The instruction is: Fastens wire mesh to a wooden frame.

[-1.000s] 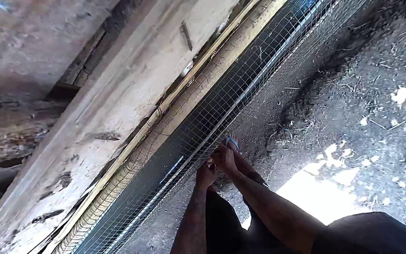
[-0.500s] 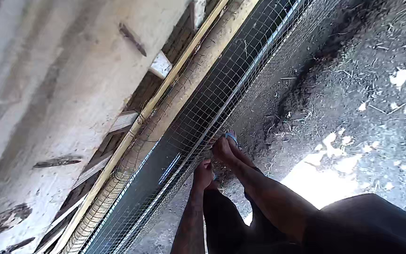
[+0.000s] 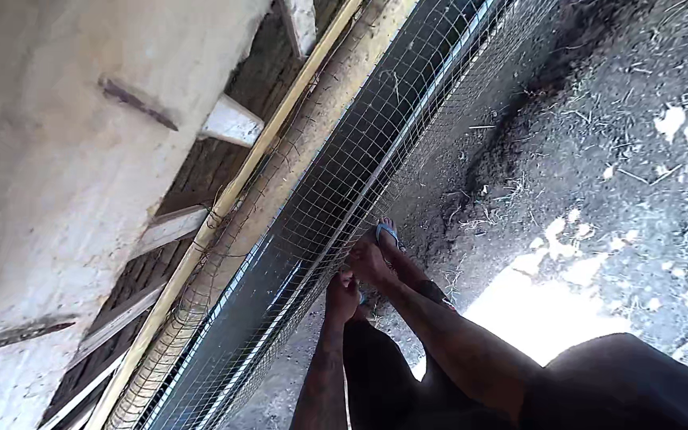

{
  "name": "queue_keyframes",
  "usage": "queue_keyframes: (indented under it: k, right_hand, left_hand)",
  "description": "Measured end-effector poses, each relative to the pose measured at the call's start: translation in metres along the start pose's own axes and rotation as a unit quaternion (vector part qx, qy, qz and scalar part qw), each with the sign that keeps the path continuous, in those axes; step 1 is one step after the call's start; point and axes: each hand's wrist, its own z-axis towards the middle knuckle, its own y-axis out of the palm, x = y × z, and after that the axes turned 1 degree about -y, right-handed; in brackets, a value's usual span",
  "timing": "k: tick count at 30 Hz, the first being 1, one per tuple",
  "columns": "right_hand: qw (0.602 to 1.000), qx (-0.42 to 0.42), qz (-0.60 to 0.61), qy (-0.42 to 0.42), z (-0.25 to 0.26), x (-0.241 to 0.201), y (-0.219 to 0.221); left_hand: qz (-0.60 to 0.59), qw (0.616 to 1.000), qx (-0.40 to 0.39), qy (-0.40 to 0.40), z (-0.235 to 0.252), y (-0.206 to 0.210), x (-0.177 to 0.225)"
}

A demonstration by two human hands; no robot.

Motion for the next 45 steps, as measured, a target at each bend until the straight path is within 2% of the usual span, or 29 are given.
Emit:
queue_keyframes:
  k: [5, 9, 11, 16, 18, 21, 25, 26, 27, 29, 32, 36, 40, 42, 43, 45]
  right_hand:
    - [0.988, 0.082, -0.090, -0.095, -0.014, 0.014, -0.006]
    - [0.990, 0.119, -0.060, -0.053, -0.006, 0.014, -0.013]
    - [0.986, 0.138, -0.070, -0.068, 0.001, 0.014, -0.012]
    - [0.987, 0.089, -0.118, -0.059, 0.012, 0.013, -0.003]
    - [0.988, 0.075, -0.117, -0.064, 0.010, 0.012, -0.003]
    - [0.988, 0.068, -0.124, -0.060, 0.002, 0.007, -0.010]
    - [0.975, 0.154, -0.111, -0.114, -0.013, 0.003, -0.005]
    - [0.974, 0.155, -0.106, -0.131, -0.016, 0.001, -0.002]
    - [0.979, 0.129, -0.096, -0.128, -0.019, -0.004, -0.001]
    - [0.994, 0.059, -0.071, -0.065, -0.023, -0.017, -0.001]
    - [0.997, 0.032, -0.070, -0.008, -0.019, -0.024, 0.002]
    - [0.991, 0.025, -0.099, -0.082, -0.016, -0.012, 0.001]
    - [0.981, -0.060, -0.111, -0.148, -0.011, -0.006, -0.022]
    - [0.978, -0.094, -0.108, -0.151, -0.010, -0.010, -0.029]
    - [0.979, -0.100, -0.098, -0.149, -0.010, -0.010, -0.030]
    - [0.983, -0.102, -0.051, -0.143, -0.009, -0.006, -0.029]
  left_hand:
    - [-0.014, 1.000, 0.010, 0.002, 0.003, 0.003, -0.003]
    - [-0.029, 0.999, 0.019, -0.012, 0.000, 0.002, -0.002]
    - [-0.041, 0.999, 0.024, -0.014, -0.002, 0.001, -0.003]
    - [-0.064, 0.997, 0.046, -0.011, -0.005, -0.003, 0.003]
    - [-0.097, 0.994, 0.053, -0.008, -0.006, -0.004, 0.007]
    - [-0.184, 0.983, 0.023, 0.013, -0.009, -0.005, 0.005]
    - [-0.274, 0.961, 0.002, 0.040, -0.013, -0.003, 0.006]
    - [-0.280, 0.959, 0.004, 0.038, -0.014, -0.004, 0.007]
    - [-0.280, 0.959, 0.003, 0.037, -0.016, -0.006, 0.007]
    - [-0.276, 0.960, 0.002, 0.040, -0.019, -0.008, 0.007]
    - [-0.287, 0.957, -0.004, 0.042, -0.019, -0.007, 0.004]
    - [-0.276, 0.961, -0.003, 0.029, -0.020, -0.005, 0.007]
    - [-0.249, 0.968, 0.024, 0.021, -0.017, 0.002, 0.011]
    - [-0.307, 0.951, 0.036, 0.020, -0.017, 0.006, 0.011]
    - [-0.375, 0.926, 0.048, 0.010, -0.019, 0.009, 0.012]
    - [-0.544, 0.834, 0.085, -0.043, -0.023, 0.010, 0.020]
